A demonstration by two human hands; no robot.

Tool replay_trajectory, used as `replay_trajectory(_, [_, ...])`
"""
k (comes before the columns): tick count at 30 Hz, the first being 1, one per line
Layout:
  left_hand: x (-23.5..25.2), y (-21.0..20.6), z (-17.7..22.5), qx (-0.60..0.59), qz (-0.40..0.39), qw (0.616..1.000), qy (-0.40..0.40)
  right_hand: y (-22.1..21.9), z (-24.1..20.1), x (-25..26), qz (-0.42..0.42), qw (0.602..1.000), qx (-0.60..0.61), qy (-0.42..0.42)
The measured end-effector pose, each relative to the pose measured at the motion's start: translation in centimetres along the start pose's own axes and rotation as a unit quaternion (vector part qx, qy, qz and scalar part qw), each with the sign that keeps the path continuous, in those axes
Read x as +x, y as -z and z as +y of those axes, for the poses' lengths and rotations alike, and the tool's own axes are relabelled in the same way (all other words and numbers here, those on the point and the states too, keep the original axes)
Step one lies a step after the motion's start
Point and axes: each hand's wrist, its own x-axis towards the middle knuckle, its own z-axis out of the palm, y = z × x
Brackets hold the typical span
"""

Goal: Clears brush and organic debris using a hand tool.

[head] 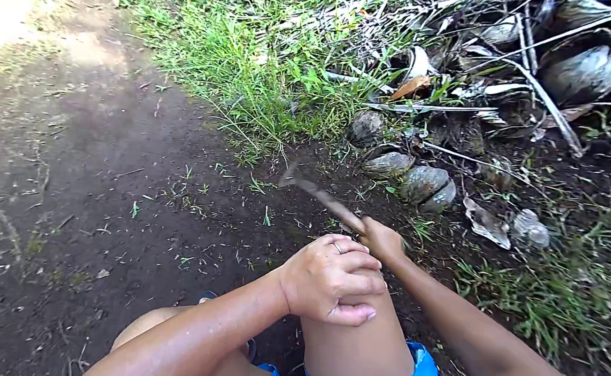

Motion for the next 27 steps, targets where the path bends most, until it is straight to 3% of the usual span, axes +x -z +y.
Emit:
replay_trajectory(3, [-1.0, 0.6, -0.2, 0.001, -0.005, 1.0, 0.015, -0.7, -8.0, 5.3, -0.055, 0.994, -0.033, 0.092])
replay_trajectory(6, [-2.1, 1.1, -0.7, 0.006, -0.002, 1.0, 0.025, -2.7, -11.0, 8.3, -0.103, 0.987, -0.088, 0.09])
replay_trajectory(8, [-2.8, 1.3, -0.8, 0.007, 0.002, 0.999, 0.031, -4.6, -8.5, 7.9, -0.118, 0.985, -0.097, 0.077])
replay_trajectory(11, [-3.2, 1.3, -1.1, 0.006, 0.01, 0.999, 0.032, -6.8, 0.5, 3.4, -0.113, 0.989, -0.094, 0.02])
replay_trajectory(16, [-2.7, 0.8, -1.0, 0.001, 0.018, 0.999, 0.028, -6.7, 18.5, -11.6, -0.092, 0.971, -0.1, -0.197])
replay_trajectory(19, [-2.1, 0.3, -0.8, -0.003, 0.021, 1.0, 0.023, -5.7, 25.5, -20.2, -0.062, 0.937, -0.091, -0.332])
replay_trajectory(23, [-1.1, -0.3, -0.5, 0.006, 0.017, 1.0, 0.012, -4.7, 26.8, -23.9, 0.004, 0.914, -0.059, -0.402])
replay_trajectory(27, [0.1, -0.8, -0.2, 0.012, 0.011, 1.0, 0.0, -3.9, 20.1, -19.3, 0.034, 0.951, -0.012, -0.308])
